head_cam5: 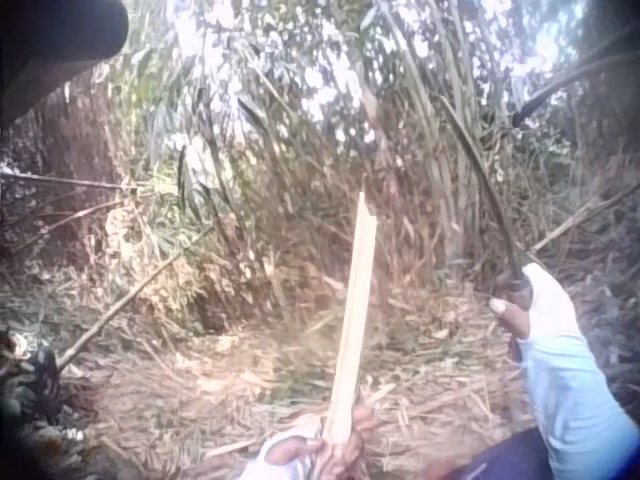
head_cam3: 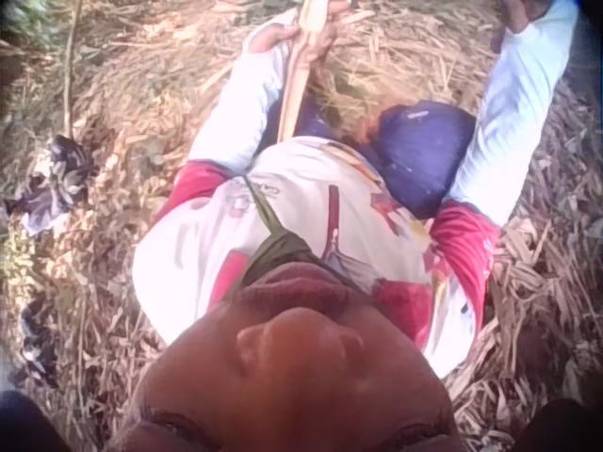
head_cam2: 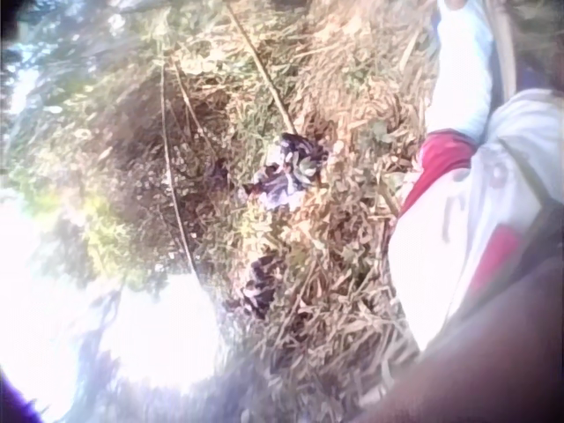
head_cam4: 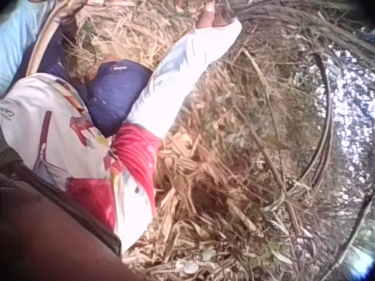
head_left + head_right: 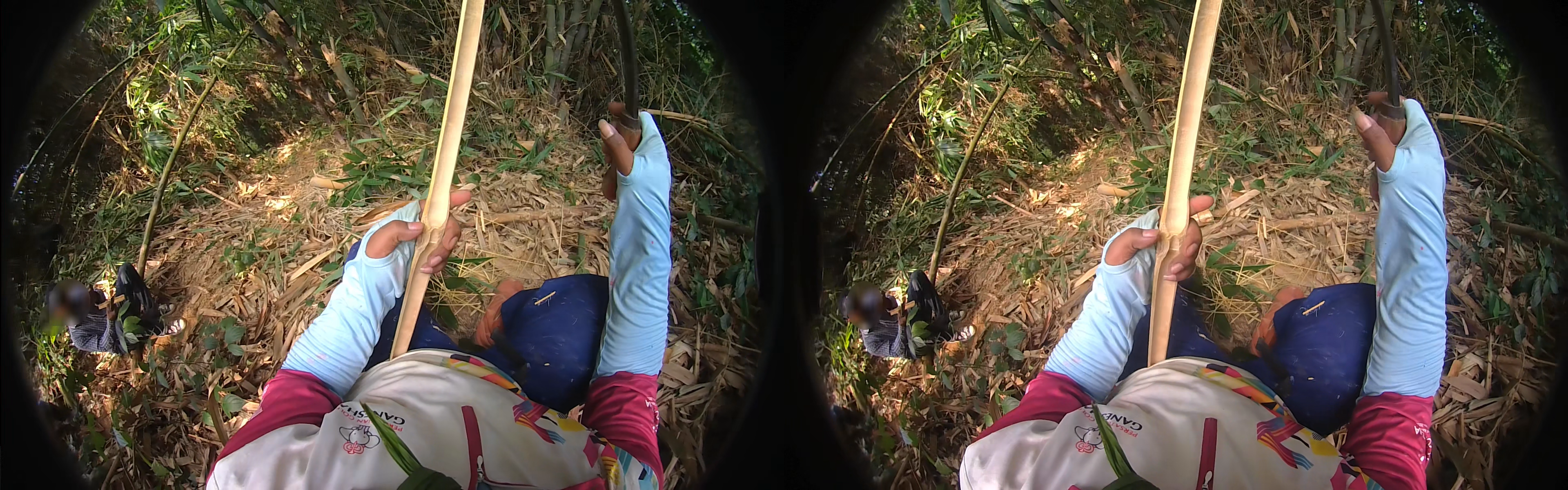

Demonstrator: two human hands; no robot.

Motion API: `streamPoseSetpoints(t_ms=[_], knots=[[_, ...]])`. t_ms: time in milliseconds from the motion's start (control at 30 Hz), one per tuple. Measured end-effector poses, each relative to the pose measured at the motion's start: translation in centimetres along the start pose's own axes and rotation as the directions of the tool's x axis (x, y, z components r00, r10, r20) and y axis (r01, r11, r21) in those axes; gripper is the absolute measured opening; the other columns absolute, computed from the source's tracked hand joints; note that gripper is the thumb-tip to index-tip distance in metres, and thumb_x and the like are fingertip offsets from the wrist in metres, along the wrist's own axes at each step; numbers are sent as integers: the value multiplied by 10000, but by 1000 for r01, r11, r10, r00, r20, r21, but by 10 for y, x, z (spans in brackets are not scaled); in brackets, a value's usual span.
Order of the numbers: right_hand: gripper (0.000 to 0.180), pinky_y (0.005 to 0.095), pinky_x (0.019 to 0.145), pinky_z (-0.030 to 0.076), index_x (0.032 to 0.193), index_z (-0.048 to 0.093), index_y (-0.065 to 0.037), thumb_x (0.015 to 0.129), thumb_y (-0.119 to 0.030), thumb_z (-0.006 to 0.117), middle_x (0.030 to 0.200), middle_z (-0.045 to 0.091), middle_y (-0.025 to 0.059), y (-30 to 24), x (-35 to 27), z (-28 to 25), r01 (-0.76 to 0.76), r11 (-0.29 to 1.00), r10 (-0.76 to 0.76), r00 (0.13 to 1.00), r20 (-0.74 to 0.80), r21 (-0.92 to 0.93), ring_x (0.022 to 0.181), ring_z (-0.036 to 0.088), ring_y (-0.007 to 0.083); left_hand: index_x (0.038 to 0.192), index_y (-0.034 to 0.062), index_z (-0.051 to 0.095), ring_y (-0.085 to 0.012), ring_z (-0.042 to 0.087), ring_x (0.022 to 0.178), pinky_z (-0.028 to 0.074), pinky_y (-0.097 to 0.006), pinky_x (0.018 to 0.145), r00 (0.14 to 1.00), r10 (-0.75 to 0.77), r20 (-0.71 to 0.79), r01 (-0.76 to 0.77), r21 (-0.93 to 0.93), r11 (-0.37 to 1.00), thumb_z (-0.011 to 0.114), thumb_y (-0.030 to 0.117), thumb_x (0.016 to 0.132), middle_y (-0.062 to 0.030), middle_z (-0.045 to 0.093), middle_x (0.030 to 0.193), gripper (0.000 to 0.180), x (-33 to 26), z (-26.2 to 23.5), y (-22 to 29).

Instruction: The person uses a large machete to split a long bamboo pole lengthwise. They hold the bamboo vertically with one hand and repeatedly strike it with the machete to separate the pole into thinner strips.

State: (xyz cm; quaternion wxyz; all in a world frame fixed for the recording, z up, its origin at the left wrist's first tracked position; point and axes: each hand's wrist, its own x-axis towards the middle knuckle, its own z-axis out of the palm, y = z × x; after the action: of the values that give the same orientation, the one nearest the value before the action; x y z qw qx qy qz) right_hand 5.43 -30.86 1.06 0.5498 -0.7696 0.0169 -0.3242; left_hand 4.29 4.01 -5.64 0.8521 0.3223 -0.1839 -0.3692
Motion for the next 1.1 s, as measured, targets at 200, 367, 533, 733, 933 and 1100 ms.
streamPoseSetpoints(t_ms=[200, 367, 533, 733, 933, 1100], knots=[[369, 194, 625, 354, 1207, 545, -66, 907, -162, 738, 760, 491, -69, -43, -42, 26, 166, 986, -167, 977, 136, 16, 667, 448, 30, 1523, -71, 219, -172, 510, 645, 437, -290, 553, 992, 102, 73, -97, -63, 993, 590, 313, 841, -157, 558, 919, 866, 7, 14, 12], [344, 195, 682, 421, 1160, 571, -60, 881, -144, 754, 796, 511, -52, -56, -59, 32, 98, 987, -66, 971, 231, -130, 735, 513, 37, 1513, -79, 236, -171, 497, 640, 429, -289, 546, 982, 180, 48, -178, -44, 983, 559, 293, 869, -147, 554, 908, 811, 7, 31, 20], [308, 192, 671, 423, 1137, 584, -58, 878, -120, 739, 794, 509, -48, -60, -65, 34, 35, 989, 1, 968, 251, -141, 716, 505, 37, 1511, -78, 243, -171, 496, 637, 426, -283, 542, 972, 227, 65, -225, -42, 973, 559, 292, 885, -133, 554, 897, 793, 11, 44, 23], [291, 196, 655, 413, 1114, 590, -54, 872, -108, 742, 767, 505, -47, -59, -68, 30, 51, 997, -36, 973, 227, -64, 697, 487, 36, 1517, -63, 246, -174, 501, 649, 431, -295, 550, 967, 248, 66, -242, -85, 966, 566, 277, 899, -140, 571, 922, 774, 16, 53, 21], [301, 202, 641, 413, 1110, 589, -48, 864, -101, 753, 758, 515, -42, -60, -72, 27, 125, 988, -105, 973, 208, -87, 692, 483, 42, 1532, -30, 228, -191, 524, 691, 446, -306, 582, 975, 220, 40, -220, -18, 975, 567, 277, 905, -154, 575, 958, 777, 17, 63, 17], [311, 215, 632, 436, 1100, 591, -39, 846, -78, 767, 756, 537, -24, -59, -78, 32, 174, 983, -155, 960, 235, -63, 691, 514, 55, 1553, 19, 189, -195, 538, 736, 451, -316, 617, 975, 222, -21, -219, 102, 971, 596, 274, 902, -147, 571, 985, 809, 11, 72, 14]])
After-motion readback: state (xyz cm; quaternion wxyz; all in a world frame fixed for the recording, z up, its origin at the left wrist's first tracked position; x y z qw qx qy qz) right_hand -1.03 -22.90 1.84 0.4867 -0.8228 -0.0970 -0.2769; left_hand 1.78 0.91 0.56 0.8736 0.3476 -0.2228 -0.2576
